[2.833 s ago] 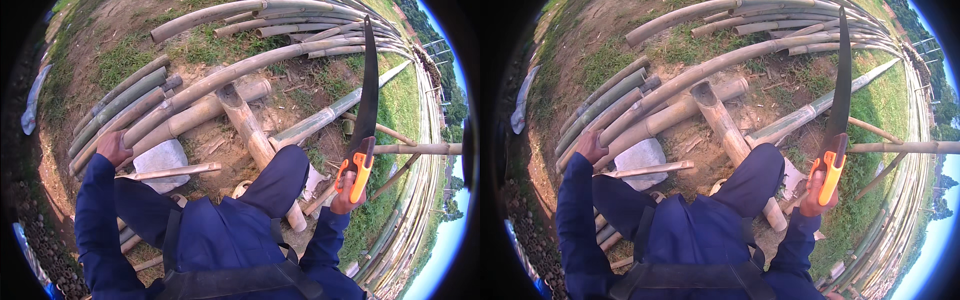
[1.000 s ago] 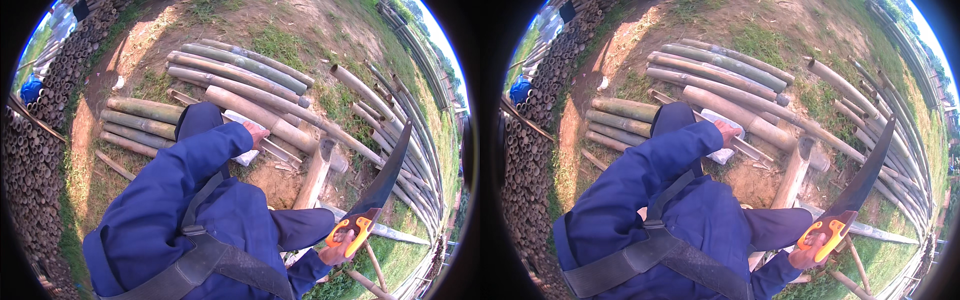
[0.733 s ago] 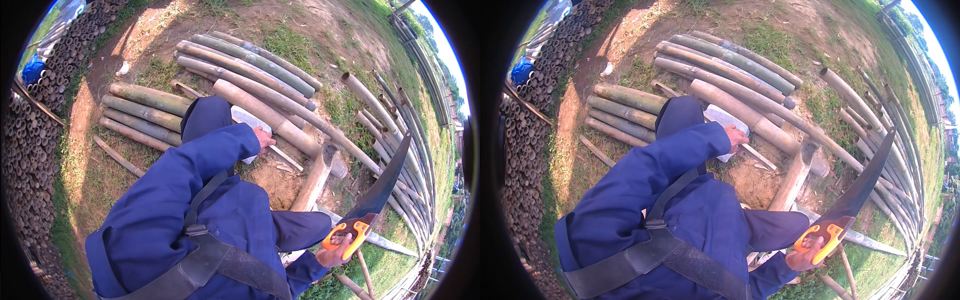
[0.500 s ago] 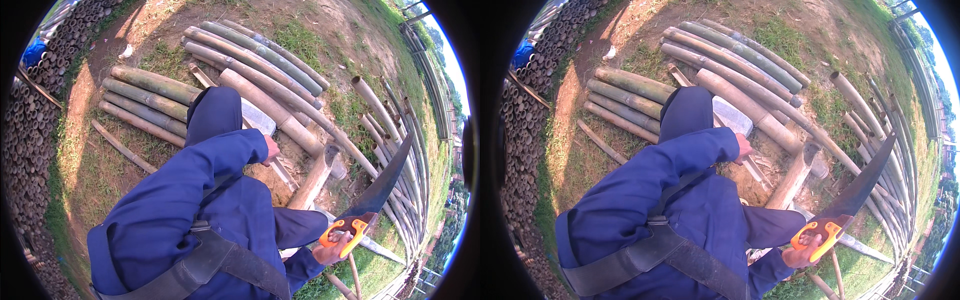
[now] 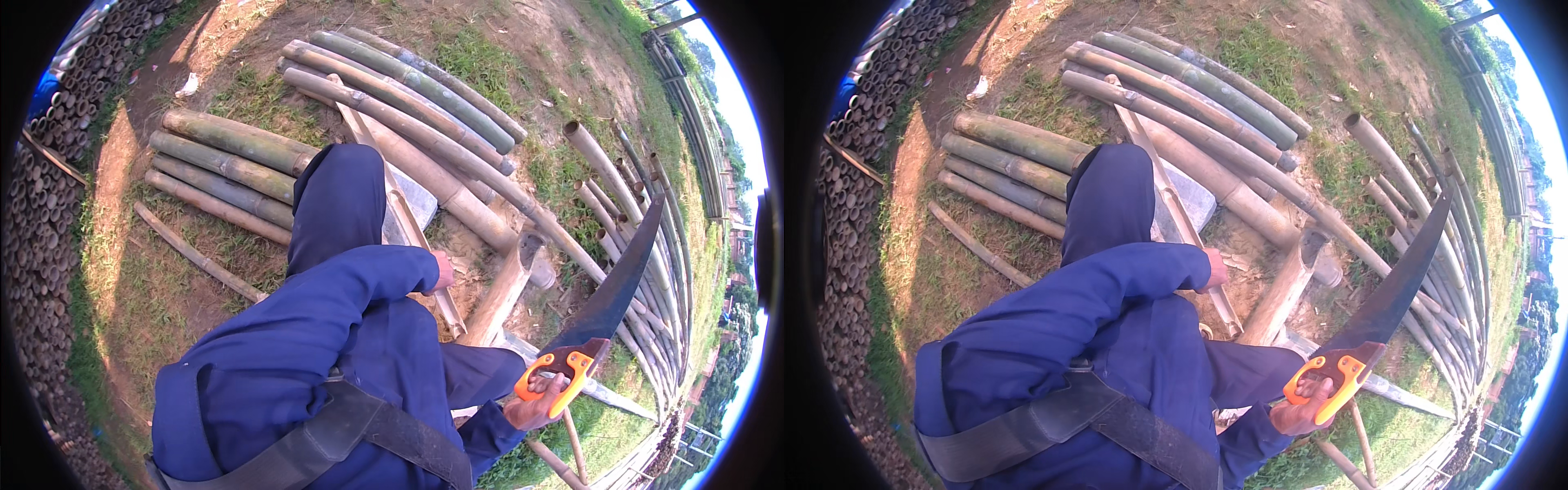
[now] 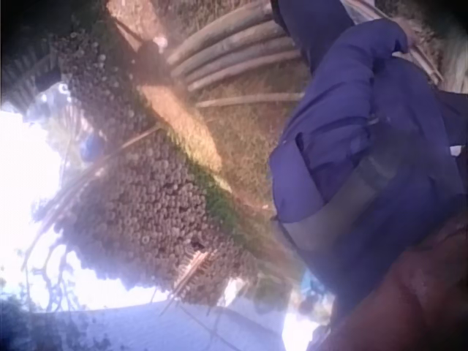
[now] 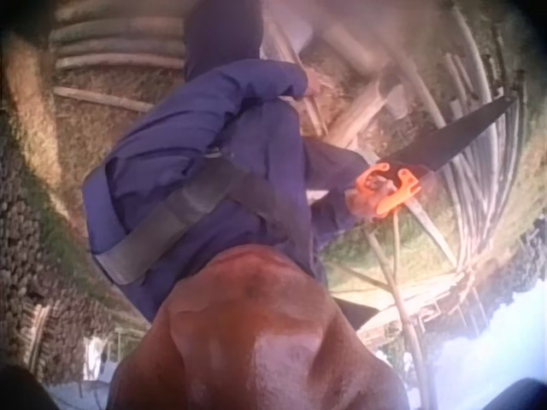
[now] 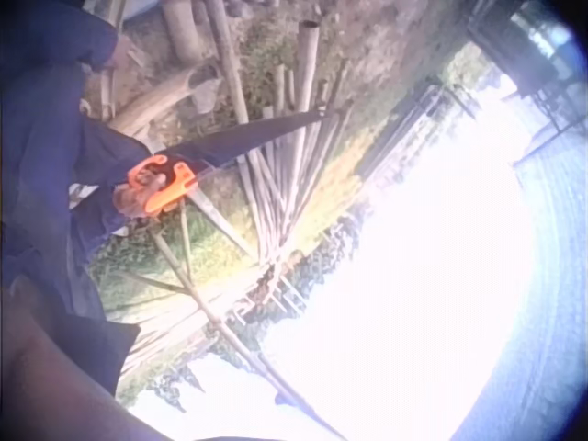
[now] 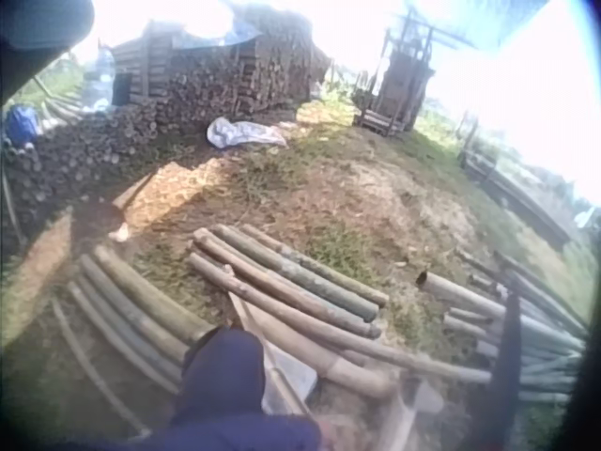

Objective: The person uses a hand saw to cut bamboo poles into shorter sections. The person positions each pole on a support, saws through it, and then moves the cut pieces aside.

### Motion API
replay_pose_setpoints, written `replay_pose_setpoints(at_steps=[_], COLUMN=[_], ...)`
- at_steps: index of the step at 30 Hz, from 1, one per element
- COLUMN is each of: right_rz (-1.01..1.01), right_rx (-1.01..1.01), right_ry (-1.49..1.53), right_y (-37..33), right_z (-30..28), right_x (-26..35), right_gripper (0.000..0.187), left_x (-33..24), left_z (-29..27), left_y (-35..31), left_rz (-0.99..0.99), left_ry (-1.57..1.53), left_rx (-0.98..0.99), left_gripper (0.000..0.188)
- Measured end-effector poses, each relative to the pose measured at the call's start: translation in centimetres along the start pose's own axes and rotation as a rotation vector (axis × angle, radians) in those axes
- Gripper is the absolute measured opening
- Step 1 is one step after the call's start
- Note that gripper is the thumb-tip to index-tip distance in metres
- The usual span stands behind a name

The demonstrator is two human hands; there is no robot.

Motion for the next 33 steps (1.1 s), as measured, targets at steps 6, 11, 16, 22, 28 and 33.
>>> replay_pose_setpoints(at_steps=[6,11,16,22,28,33], right_rz=[-0.040,-0.031,0.007,-0.011,-0.010,-0.058], right_rx=[0.055,0.031,0.099,0.146,0.174,0.142], right_ry=[0.051,0.047,0.041,-0.007,0.022,-0.012], right_y=[0.6,0.2,-0.1,-0.6,0.0,-0.4], right_z=[1.4,2.3,4.1,4.6,4.4,4.8], right_x=[0.2,-0.2,-0.9,-1.9,-2.2,-1.4], right_gripper=[0.016,0.018,0.028,0.030,0.018,0.020], left_x=[3.1,1.4,3.4,7.6,0.5,-2.3], left_z=[8.6,1.2,-15.5,-6.6,16.8,20.5], left_y=[0.0,-0.9,-14.1,-44.7,-59.0,-54.5], left_rz=[-0.076,-0.146,-0.390,-1.690,-2.683,-2.823], left_ry=[0.233,-0.033,-0.253,-0.138,-0.396,-0.594], left_rx=[-0.173,-0.112,-1.064,-1.327,-0.511,-0.366], left_gripper=[0.017,0.037,0.036,0.027,0.063,0.065])
Point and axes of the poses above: each hand's wrist, its own y-axis towards the middle knuckle, its own z-axis out of the palm, x = y × z, the point moved 2 cm from there along y, towards the middle knuckle, and after that the axes turned 9 degrees about -x, right-handed, at the moved point
